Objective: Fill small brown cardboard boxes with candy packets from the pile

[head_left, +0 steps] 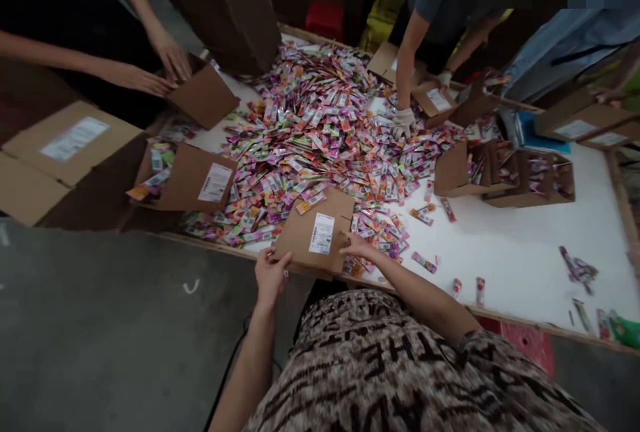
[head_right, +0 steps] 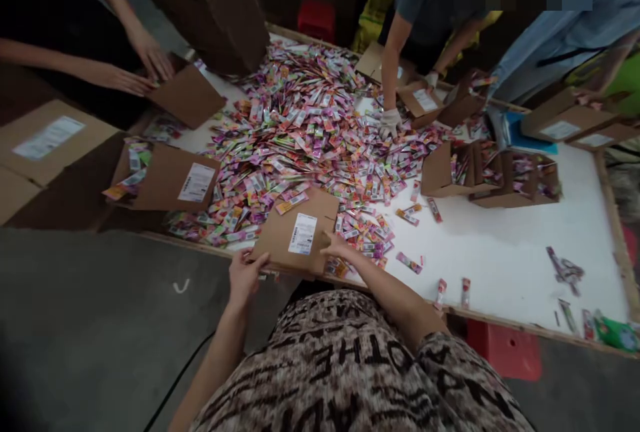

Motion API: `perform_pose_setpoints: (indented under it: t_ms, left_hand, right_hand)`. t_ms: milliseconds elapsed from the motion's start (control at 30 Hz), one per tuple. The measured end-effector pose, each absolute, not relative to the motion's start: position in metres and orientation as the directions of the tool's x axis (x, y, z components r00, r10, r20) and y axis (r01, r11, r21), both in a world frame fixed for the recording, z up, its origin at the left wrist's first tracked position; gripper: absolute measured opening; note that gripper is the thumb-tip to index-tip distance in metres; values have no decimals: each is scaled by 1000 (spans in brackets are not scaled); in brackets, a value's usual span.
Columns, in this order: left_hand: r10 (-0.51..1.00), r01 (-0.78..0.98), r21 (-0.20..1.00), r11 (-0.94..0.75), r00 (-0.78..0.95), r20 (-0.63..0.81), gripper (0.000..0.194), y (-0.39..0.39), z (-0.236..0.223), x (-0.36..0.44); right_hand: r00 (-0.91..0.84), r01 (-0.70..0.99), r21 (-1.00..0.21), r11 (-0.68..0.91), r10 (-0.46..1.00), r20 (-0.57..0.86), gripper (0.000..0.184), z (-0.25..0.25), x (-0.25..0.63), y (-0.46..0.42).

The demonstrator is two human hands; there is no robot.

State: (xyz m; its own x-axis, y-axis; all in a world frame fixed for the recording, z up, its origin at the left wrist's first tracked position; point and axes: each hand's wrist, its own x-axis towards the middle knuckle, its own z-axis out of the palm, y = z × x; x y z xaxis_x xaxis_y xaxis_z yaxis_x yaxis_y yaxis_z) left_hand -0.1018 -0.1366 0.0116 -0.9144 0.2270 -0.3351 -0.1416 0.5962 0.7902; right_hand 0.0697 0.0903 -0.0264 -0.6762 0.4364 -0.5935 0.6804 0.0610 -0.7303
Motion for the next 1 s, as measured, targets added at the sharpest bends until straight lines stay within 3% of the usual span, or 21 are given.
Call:
perform_pose_setpoints:
  t_ms: [67,167,233,333,500,633,700,833,933,1000]
  left_hand:
    - [342,-65,897,438,-910,-233,43,-139,36,-116]
    - [478,163,909,385,-877,-45,34,-143,64,-135]
    - [540,228,905,359,-841,-3,28,-141,71,-142]
    - [576,178,937,300,-817,-29,30,-129,65,-140]
    - [423,73,971,229,-906,-32,39,-98,54,-124]
    - [200,-96,960,262,-968,-151,47,-80,58,-116]
    - [182,-118,950,291,-968,-176,52,-76,62,-109]
    - [446,123,956,268,-895,-9,53,-80,69,-91]
    - [734,360,917,172,-668,125,39,-91,66,-87]
    - [836,459,881,119,-524,160,28,-99,59,-89]
  right_hand:
    - [-625,670,-741,56,582,-521,52,-5,76,112]
    - [-500,534,-841,87,835,-230,61,26,83,142]
    - [-510,386,-920,66,847,-153,70,38,81,150]
    - [-529,255,-965,-60,826,-192,67,43,69,143]
    - [-448,128,-989,-76,885,-126,78,40,46,128]
    - [-563,135,-991,0,823,-77,93,49,46,131]
    - [-614,135,-991,-20,783,-99,99,54,49,131]
    - [-700,119,-993,-12,708,-93,104,56,57,123]
    - [-709,270,-946,180,702,-68,103,44,64,115]
    - [-723,354,-883,307,689,-51,86,37,68,113]
